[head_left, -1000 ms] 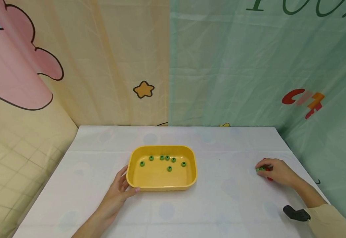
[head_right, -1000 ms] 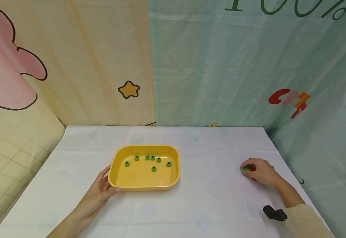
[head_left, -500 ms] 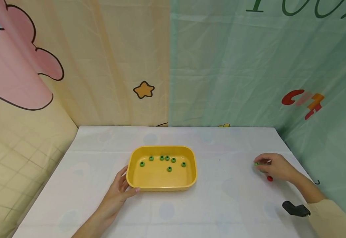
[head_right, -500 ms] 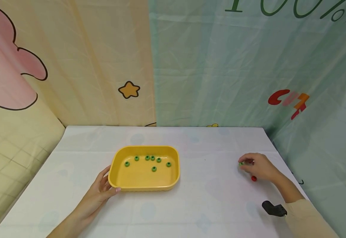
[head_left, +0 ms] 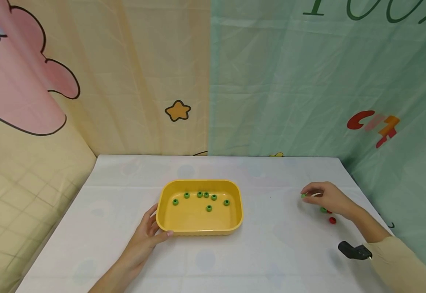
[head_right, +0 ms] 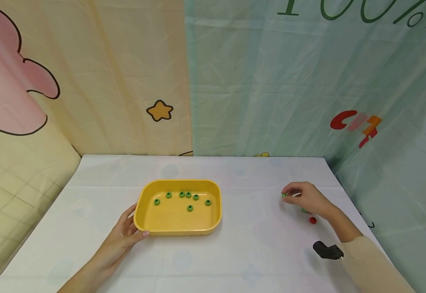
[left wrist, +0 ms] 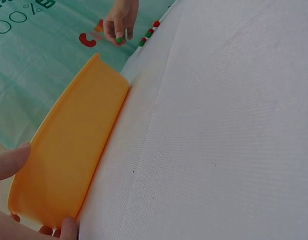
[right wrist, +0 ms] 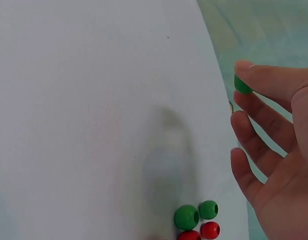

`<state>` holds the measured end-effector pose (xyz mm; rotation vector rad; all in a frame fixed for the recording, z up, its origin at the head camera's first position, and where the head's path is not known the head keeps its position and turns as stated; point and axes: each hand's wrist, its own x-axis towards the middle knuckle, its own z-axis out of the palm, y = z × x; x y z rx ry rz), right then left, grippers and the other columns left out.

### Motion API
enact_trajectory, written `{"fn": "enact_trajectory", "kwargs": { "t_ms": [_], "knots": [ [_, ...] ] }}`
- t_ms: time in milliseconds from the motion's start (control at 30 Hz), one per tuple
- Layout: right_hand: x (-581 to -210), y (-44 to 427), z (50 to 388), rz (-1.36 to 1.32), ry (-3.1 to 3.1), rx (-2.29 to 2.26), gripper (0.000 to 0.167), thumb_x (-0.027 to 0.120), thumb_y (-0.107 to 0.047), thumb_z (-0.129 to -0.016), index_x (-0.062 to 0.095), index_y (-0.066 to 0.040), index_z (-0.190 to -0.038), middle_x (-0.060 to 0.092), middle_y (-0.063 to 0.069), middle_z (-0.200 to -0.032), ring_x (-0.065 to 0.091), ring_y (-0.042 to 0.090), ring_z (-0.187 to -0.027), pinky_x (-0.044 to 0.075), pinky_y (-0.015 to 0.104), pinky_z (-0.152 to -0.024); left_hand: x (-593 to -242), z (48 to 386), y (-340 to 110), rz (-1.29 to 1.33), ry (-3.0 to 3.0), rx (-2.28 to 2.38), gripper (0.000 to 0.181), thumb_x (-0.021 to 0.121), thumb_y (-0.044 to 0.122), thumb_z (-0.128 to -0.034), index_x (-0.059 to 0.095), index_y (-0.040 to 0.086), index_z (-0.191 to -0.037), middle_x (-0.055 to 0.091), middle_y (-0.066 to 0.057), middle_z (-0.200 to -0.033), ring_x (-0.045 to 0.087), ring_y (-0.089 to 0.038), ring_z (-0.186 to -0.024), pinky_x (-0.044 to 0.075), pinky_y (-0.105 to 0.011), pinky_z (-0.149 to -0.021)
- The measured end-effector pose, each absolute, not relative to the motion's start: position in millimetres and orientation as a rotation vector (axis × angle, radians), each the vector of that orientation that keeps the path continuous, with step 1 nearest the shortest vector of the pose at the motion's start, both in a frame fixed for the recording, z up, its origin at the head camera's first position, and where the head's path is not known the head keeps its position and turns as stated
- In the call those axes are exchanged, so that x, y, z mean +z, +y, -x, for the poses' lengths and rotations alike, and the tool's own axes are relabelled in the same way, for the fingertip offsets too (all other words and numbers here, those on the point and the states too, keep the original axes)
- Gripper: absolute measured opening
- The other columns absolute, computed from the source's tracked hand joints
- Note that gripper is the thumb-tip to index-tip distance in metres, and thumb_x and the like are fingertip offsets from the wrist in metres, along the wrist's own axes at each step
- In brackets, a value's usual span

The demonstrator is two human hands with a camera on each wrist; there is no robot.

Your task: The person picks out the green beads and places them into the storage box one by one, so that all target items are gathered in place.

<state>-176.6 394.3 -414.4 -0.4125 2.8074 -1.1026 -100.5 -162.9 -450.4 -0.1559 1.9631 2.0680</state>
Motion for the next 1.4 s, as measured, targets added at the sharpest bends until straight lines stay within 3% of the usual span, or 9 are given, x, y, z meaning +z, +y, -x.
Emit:
{"fn": "enact_trajectory", "kwargs": {
  "t_ms": [700, 1200, 1400],
  "knots": [
    [-401.2, 336.4, 203.8, 0.568, 2.648, -1.176, 0.022, 0.078, -0.012, -0.094, 0.072, 0.001, -0.111, 0.071, 0.004, -0.106, 0.063, 0.021, -0.101, 0.056, 0.029, -0.086, -452.7, 100.2, -163.5, 0.139, 1.948, 2.094, 0.098, 0.080, 0.006, -0.0902, 0.018, 0.022, -0.164, 0.031, -0.010, -0.162, 0.032, -0.028, -0.148, 0.044, -0.016, -0.099],
    [-389.4, 297.0, 227.7, 0.631, 2.617, -1.121, 0.021, 0.077, -0.015, -0.095, 0.073, -0.002, -0.111, 0.070, 0.002, -0.107, 0.064, 0.022, -0.099, 0.057, 0.031, -0.086, -451.9, 99.6, -163.8, 0.132, 1.958, 2.093, 0.097, 0.079, 0.006, -0.0900, 0.018, 0.021, -0.163, 0.030, -0.010, -0.162, 0.031, -0.028, -0.148, 0.043, -0.015, -0.098],
    [-388.0, 276.6, 235.3, 0.653, 2.609, -1.108, 0.015, 0.077, -0.015, -0.095, 0.074, -0.007, -0.108, 0.070, 0.002, -0.106, 0.064, 0.022, -0.098, 0.057, 0.033, -0.088, -452.9, 98.8, -164.9, 0.114, 1.965, 2.089, 0.096, 0.078, 0.006, -0.0914, 0.017, 0.021, -0.164, 0.029, -0.012, -0.163, 0.030, -0.030, -0.149, 0.042, -0.021, -0.103]
  ]
}}
